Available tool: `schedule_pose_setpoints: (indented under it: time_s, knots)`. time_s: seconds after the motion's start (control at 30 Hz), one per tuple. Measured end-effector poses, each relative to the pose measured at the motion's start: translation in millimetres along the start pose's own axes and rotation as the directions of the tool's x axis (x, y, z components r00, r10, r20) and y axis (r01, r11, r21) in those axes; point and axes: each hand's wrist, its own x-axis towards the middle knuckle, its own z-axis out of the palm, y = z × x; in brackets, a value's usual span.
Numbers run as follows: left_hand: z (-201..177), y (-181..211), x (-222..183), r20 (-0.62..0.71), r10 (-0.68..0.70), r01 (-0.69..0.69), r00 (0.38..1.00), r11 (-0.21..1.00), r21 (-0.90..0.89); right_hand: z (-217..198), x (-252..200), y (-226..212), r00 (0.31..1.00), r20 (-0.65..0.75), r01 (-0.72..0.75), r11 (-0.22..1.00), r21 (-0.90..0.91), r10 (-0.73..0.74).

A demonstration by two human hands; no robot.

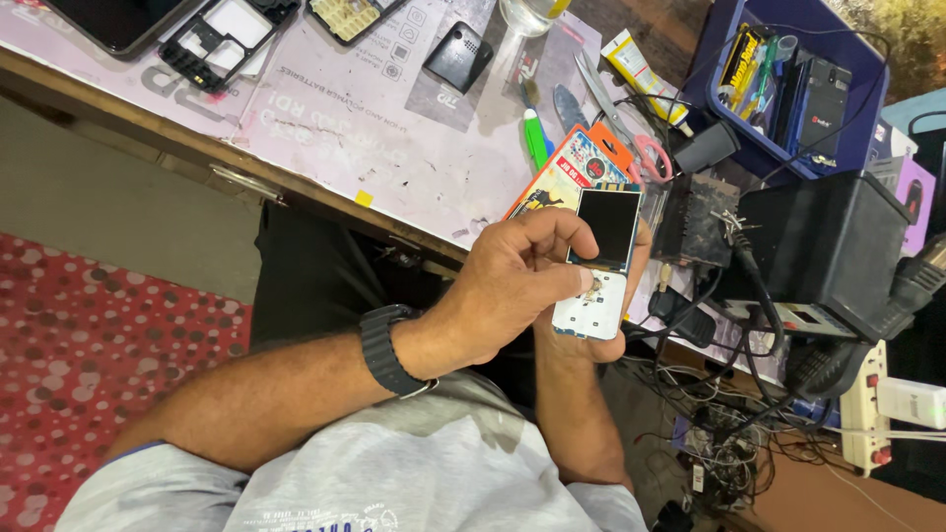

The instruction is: The person places a battery into a mobile phone, turns the phone over, and presses buttons on the front keypad.

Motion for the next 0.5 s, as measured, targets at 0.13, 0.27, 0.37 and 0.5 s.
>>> schedule_pose_setpoints:
  time_s: [0.13, 0.27, 0.37, 0.5]
  knots:
    - [-0.7, -1.7, 0.4, -0.011, -0.001, 0.002, 1.0, 0.998, 0.06, 0.8, -0.1, -0.1, 1.0, -0.003, 0.004, 1.0, -0.013, -0.004]
    - [-2.3, -2.3, 1.1, -0.002, -0.011, 0.011, 1.0, 1.0, 0.025, 1.3, 1.1, 2.2, 1.0, -0.014, 0.02, 0.998, -0.058, -0.021]
    - [-3.9, -3.9, 0.6, 0.008, -0.016, 0.016, 1.0, 0.998, -0.061, -0.8, -1.4, 4.1, 0.999, -0.035, 0.03, 0.995, -0.094, -0.033]
    - [-6.8, -5.1, 1.2, -0.002, 0.0, -0.001, 1.0, 0.997, -0.072, -6.6, -6.5, 7.5, 0.999, 0.004, 0.05, 0.995, -0.081, -0.05]
